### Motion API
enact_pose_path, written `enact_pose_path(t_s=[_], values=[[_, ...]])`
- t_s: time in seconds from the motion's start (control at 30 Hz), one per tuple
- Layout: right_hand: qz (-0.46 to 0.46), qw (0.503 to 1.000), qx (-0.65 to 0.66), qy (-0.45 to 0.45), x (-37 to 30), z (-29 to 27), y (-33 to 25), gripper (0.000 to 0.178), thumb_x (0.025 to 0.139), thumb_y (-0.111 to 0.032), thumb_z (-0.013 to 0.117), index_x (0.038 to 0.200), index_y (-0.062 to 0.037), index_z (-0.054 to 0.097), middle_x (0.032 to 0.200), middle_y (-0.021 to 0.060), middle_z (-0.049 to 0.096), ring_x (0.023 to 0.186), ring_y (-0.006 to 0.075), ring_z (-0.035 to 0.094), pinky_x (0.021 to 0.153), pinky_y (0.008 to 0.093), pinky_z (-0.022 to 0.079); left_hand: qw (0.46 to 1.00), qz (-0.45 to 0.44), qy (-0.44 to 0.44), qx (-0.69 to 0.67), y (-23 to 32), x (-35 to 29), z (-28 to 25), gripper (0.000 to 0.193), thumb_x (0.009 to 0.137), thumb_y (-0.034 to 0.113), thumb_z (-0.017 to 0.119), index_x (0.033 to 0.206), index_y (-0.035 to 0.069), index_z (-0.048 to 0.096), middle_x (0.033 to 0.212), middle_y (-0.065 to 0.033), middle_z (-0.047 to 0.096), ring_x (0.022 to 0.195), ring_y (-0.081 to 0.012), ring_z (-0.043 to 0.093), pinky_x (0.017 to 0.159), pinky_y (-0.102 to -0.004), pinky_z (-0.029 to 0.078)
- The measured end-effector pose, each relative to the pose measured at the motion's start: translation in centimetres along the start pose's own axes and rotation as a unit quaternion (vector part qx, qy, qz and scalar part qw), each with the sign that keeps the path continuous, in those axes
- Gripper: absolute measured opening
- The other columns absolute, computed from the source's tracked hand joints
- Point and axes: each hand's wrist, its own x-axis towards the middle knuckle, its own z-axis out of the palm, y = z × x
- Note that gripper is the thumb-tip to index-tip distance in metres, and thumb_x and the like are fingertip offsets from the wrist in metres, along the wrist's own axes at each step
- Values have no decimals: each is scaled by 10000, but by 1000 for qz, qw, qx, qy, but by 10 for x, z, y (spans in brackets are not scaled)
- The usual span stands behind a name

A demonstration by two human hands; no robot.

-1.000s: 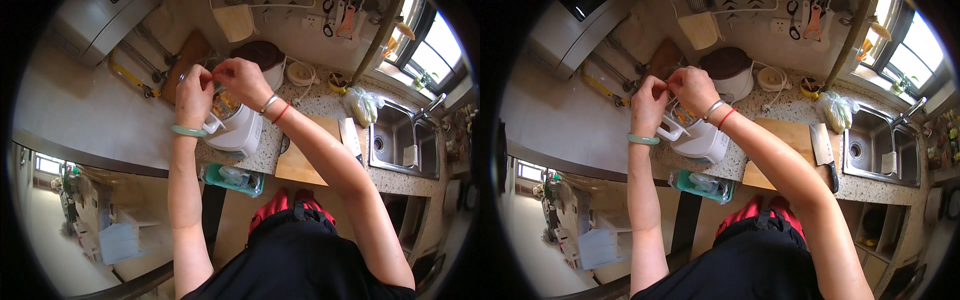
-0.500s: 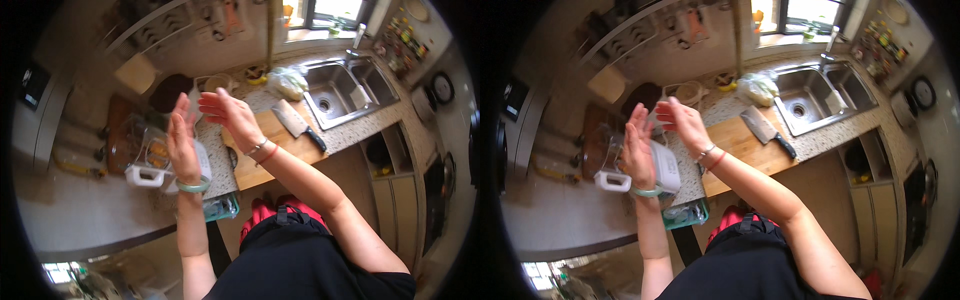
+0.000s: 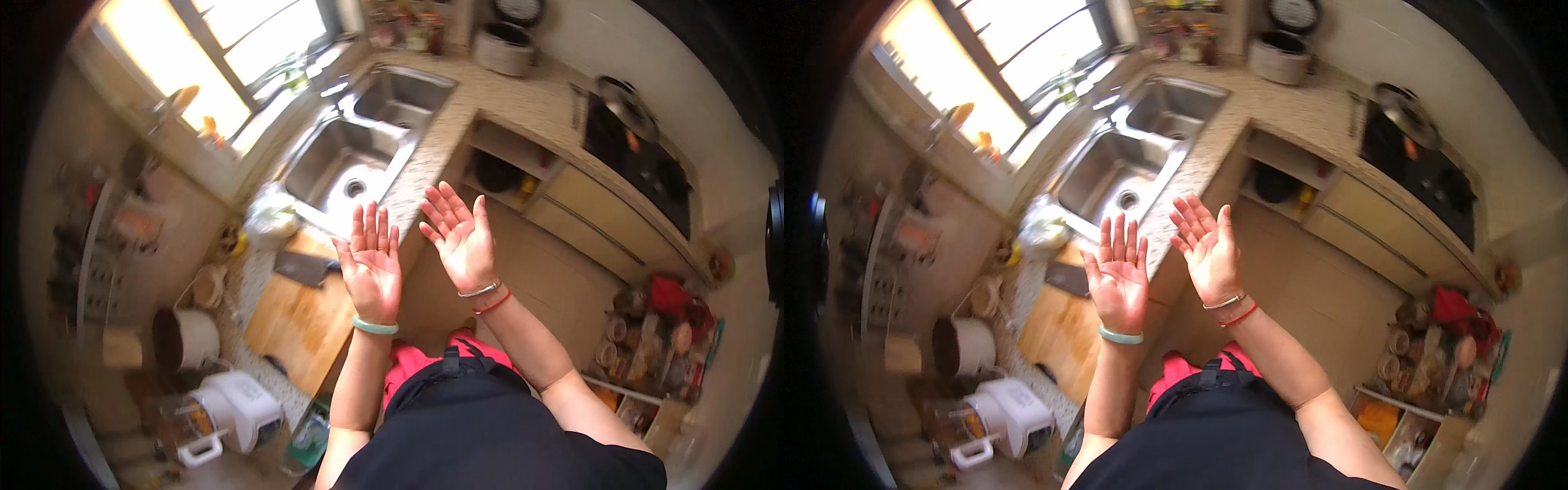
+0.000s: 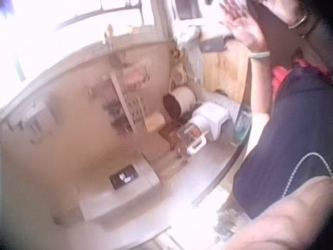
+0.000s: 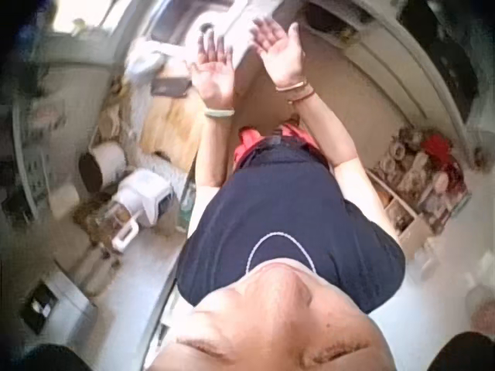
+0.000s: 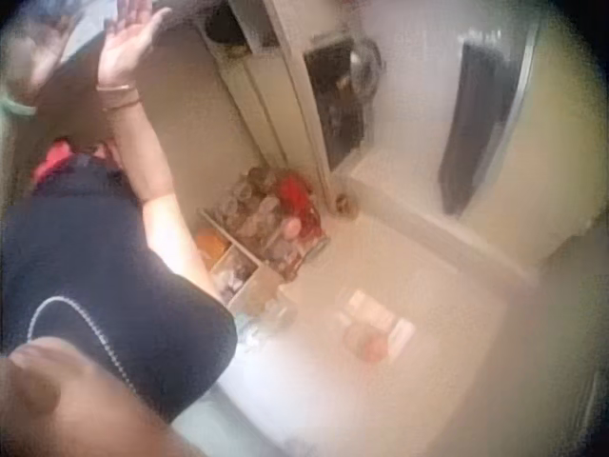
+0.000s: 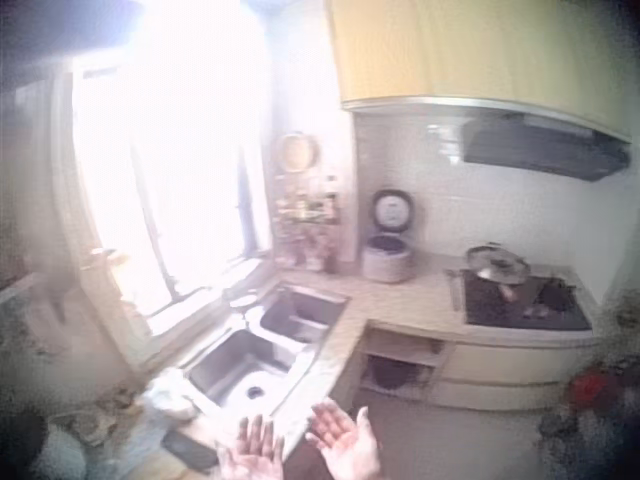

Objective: The person uses a knife to chop a yellow vegetable into small cubes on a wooden cutting board. After chopping, they transfer the diced pieces into a blender jar. Finally, they open a drawer to retrieve a small bowl.

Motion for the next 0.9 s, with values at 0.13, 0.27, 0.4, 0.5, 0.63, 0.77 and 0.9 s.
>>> enact_pose_path(t_s=[0.13,0.27,0.4,0.5,0.63,0.77,0.9], values=[[-60,995,23,74,-1,-74,-83,667,1012,-602,322,1461,-120,425,1474,55,480,1336,208,440,1059,421,359,993,-109,-44,1,-104,31,27,635,1039,547,289,1511,126,350,1560,-66,362,1448,-222,314,1198,-421,216],[-143,981,41,121,-17,-146,-159,659,1015,-596,314,1488,-143,383,1504,34,442,1368,212,401,1073,424,352,971,-222,-85,-24,-215,46,49,608,1037,525,339,1500,133,376,1570,-65,349,1457,-237,292,1197,-428,215],[-226,950,69,203,-41,-215,-223,700,1013,-618,284,1521,-139,331,1543,24,391,1387,210,378,1078,416,333,940,-329,-90,3,-313,51,73,640,1021,560,358,1500,137,377,1568,-48,351,1462,-236,279,1190,-419,222],[-279,921,61,266,-59,-264,-262,702,1016,-615,273,1533,-142,303,1559,24,360,1398,219,363,1100,428,315,913,-397,-92,6,-380,56,80,627,1026,550,352,1508,149,364,1571,-44,342,1460,-240,280,1191,-419,222],[-314,899,90,292,-65,-317,-303,696,1022,-602,269,1548,-146,262,1568,30,344,1433,236,318,1135,446,283,892,-443,-85,25,-456,64,91,620,1029,540,359,1511,150,356,1570,-48,340,1456,-242,287,1191,-422,226],[-344,868,155,323,-48,-371,-340,686,1027,-588,270,1549,-142,257,1568,31,343,1449,243,296,1161,467,248,871,-482,-85,44,-539,79,90,636,1028,545,357,1520,142,333,1580,-54,315,1463,-245,273,1195,-422,219],[-354,839,191,368,-31,-425,-375,691,1026,-587,270,1549,-135,255,1570,36,340,1453,250,291,1180,476,218,853,-517,-60,48,-618,93,88,645,1029,546,351,1530,143,306,1591,-52,288,1471,-246,252,1199,-422,212]])
